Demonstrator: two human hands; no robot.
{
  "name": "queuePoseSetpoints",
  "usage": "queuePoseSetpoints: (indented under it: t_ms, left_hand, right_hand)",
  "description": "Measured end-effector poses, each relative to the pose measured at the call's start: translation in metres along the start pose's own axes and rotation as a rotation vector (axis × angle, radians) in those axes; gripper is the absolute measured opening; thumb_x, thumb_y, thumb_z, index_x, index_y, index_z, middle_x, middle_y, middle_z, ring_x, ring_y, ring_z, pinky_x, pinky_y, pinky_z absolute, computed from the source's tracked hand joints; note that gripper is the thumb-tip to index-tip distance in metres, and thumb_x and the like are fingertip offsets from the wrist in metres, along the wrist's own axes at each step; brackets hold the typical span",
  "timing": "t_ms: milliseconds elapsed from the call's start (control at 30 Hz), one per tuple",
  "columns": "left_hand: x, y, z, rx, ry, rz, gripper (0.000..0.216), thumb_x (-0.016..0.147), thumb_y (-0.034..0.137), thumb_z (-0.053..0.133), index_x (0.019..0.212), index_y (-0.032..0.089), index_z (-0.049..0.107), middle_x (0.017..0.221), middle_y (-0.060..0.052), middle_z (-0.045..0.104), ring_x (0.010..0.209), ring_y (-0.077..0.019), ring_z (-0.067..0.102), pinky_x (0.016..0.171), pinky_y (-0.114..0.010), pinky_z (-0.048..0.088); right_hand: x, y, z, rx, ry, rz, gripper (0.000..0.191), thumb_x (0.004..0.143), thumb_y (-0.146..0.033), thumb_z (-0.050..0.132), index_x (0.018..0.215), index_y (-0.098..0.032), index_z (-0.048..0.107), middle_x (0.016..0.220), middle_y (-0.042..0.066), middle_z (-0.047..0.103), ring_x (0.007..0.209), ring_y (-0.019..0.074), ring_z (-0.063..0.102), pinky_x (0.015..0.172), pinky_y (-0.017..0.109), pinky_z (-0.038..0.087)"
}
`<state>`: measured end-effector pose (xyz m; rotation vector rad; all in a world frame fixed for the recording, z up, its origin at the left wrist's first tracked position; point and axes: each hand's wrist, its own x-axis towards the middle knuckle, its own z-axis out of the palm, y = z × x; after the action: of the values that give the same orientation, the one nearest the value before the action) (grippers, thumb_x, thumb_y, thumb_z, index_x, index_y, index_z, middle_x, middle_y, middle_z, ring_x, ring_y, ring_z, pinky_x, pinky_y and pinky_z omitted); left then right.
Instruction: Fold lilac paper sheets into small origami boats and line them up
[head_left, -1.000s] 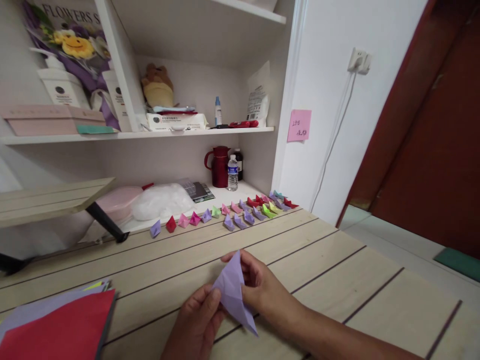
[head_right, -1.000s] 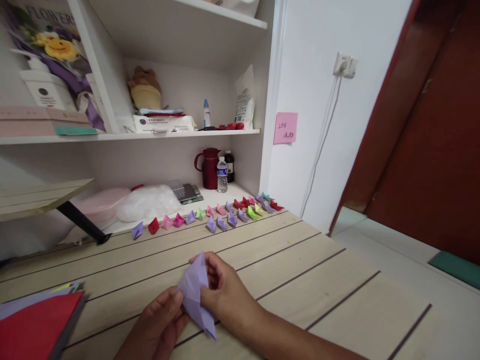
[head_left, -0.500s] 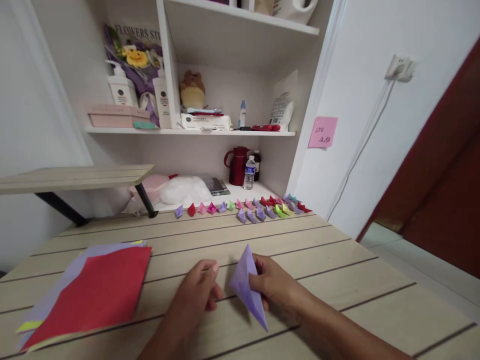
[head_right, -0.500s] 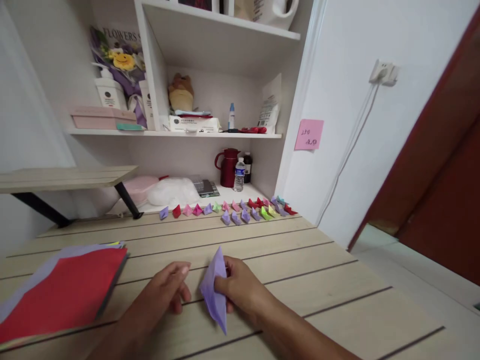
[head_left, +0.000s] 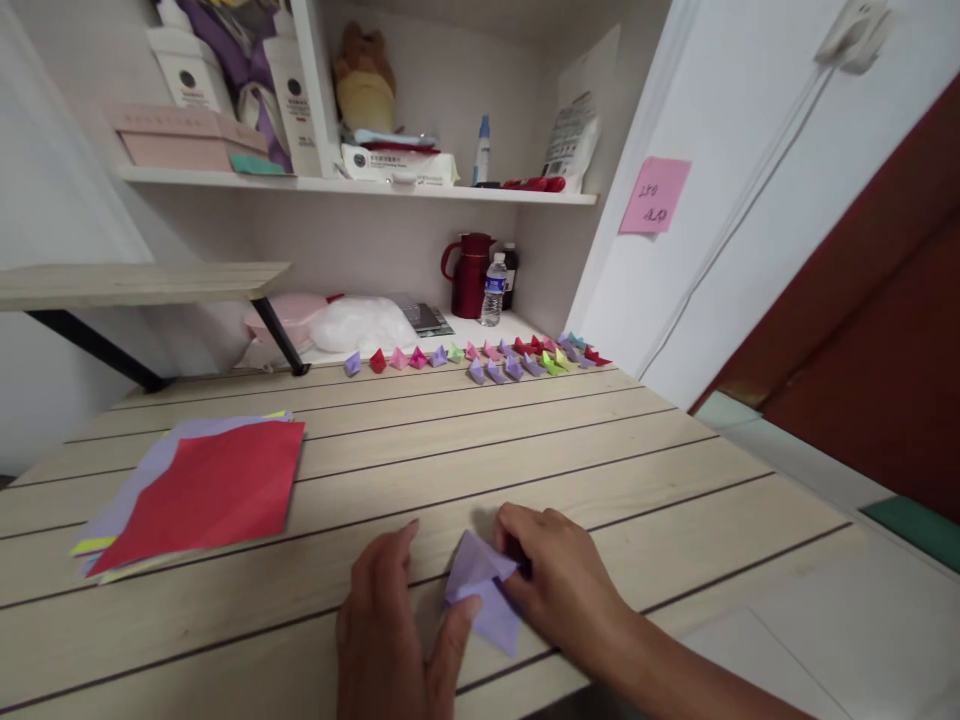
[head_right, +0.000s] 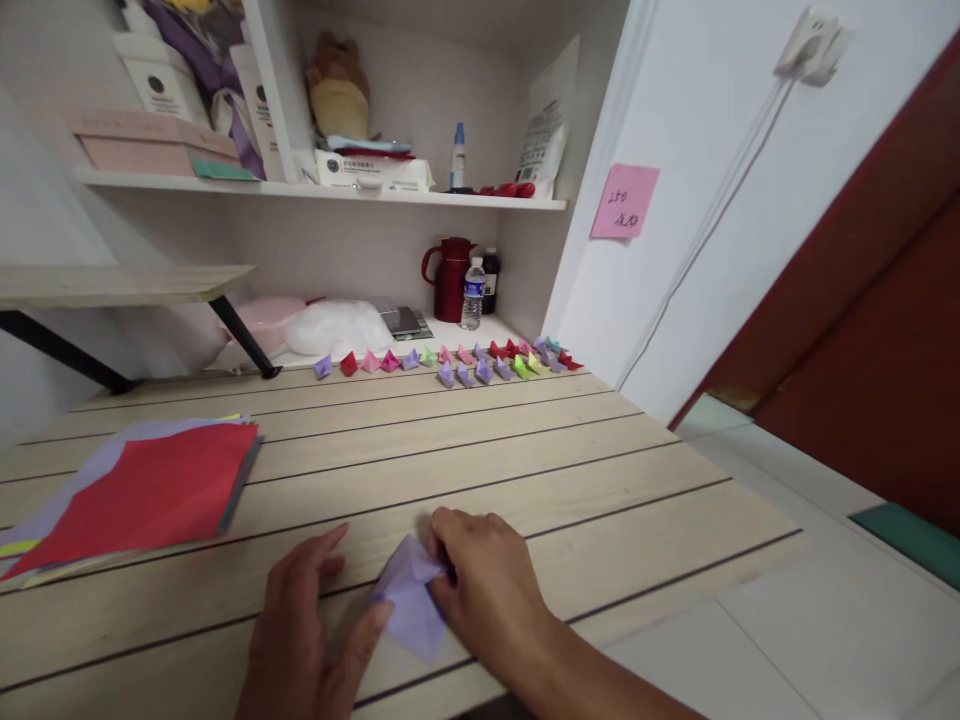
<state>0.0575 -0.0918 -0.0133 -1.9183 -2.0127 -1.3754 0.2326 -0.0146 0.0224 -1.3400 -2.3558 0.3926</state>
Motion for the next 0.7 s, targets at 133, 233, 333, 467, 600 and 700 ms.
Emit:
queuePoseSetpoints:
  t_ms: [133, 233, 333, 467, 600, 700]
  left_hand:
    - [0.003, -0.005, 0.003, 0.178, -0.066, 0.261, 0.051, 0.085, 0.027, 0.060, 0.134, 0.028, 0.048, 0.138, -0.017, 0.044, 0.121, -0.0320, 0.056, 0.084, -0.051, 0.059]
    - [-0.003, -0.006, 0.005, 0.257, -0.080, 0.374, 0.046, 0.085, 0.014, 0.052, 0.128, 0.030, 0.054, 0.135, -0.014, 0.047, 0.111, -0.0264, 0.061, 0.079, -0.045, 0.061]
    - [-0.010, -0.005, 0.008, 0.327, -0.079, 0.384, 0.048, 0.082, 0.008, 0.047, 0.123, 0.030, 0.058, 0.129, -0.013, 0.054, 0.107, -0.0267, 0.063, 0.078, -0.048, 0.059]
    - [-0.013, -0.002, 0.010, 0.347, -0.089, 0.344, 0.048, 0.082, 0.007, 0.044, 0.119, 0.031, 0.062, 0.126, -0.012, 0.060, 0.103, -0.0263, 0.064, 0.080, -0.047, 0.055]
    - [-0.014, -0.003, 0.011, 0.338, -0.082, 0.356, 0.041, 0.086, 0.011, 0.044, 0.112, 0.034, 0.067, 0.122, -0.006, 0.067, 0.102, -0.0246, 0.063, 0.083, -0.043, 0.051]
    - [-0.015, -0.005, 0.012, 0.349, -0.049, 0.373, 0.040, 0.087, 0.011, 0.044, 0.109, 0.034, 0.068, 0.118, -0.003, 0.070, 0.102, -0.0231, 0.063, 0.084, -0.041, 0.049]
  right_hand:
    - [-0.002, 0.003, -0.001, -0.033, -0.013, -0.077, 0.029, 0.059, -0.006, 0.053, 0.082, -0.023, 0.053, 0.078, -0.001, 0.064, 0.072, 0.0189, 0.052, 0.068, 0.028, 0.029]
    - [-0.003, 0.004, -0.002, -0.022, -0.026, -0.125, 0.033, 0.058, -0.004, 0.051, 0.085, -0.024, 0.053, 0.080, -0.001, 0.063, 0.073, 0.0189, 0.051, 0.071, 0.030, 0.030]
    - [-0.004, 0.007, -0.002, 0.031, -0.049, -0.143, 0.037, 0.058, -0.002, 0.050, 0.088, -0.024, 0.054, 0.083, -0.001, 0.064, 0.077, 0.0194, 0.052, 0.074, 0.031, 0.033]
    - [-0.008, 0.016, -0.007, 0.119, -0.101, -0.204, 0.043, 0.063, 0.000, 0.051, 0.098, -0.024, 0.057, 0.094, 0.001, 0.064, 0.085, 0.0210, 0.054, 0.079, 0.033, 0.038]
    - [-0.015, 0.030, -0.029, 0.202, -0.171, -0.230, 0.042, 0.075, -0.003, 0.055, 0.110, -0.026, 0.058, 0.107, 0.004, 0.061, 0.098, 0.0220, 0.056, 0.086, 0.035, 0.044]
    - [-0.020, 0.034, -0.048, 0.227, -0.193, -0.212, 0.032, 0.084, -0.006, 0.052, 0.108, -0.026, 0.060, 0.112, 0.005, 0.061, 0.104, 0.0212, 0.057, 0.087, 0.034, 0.048]
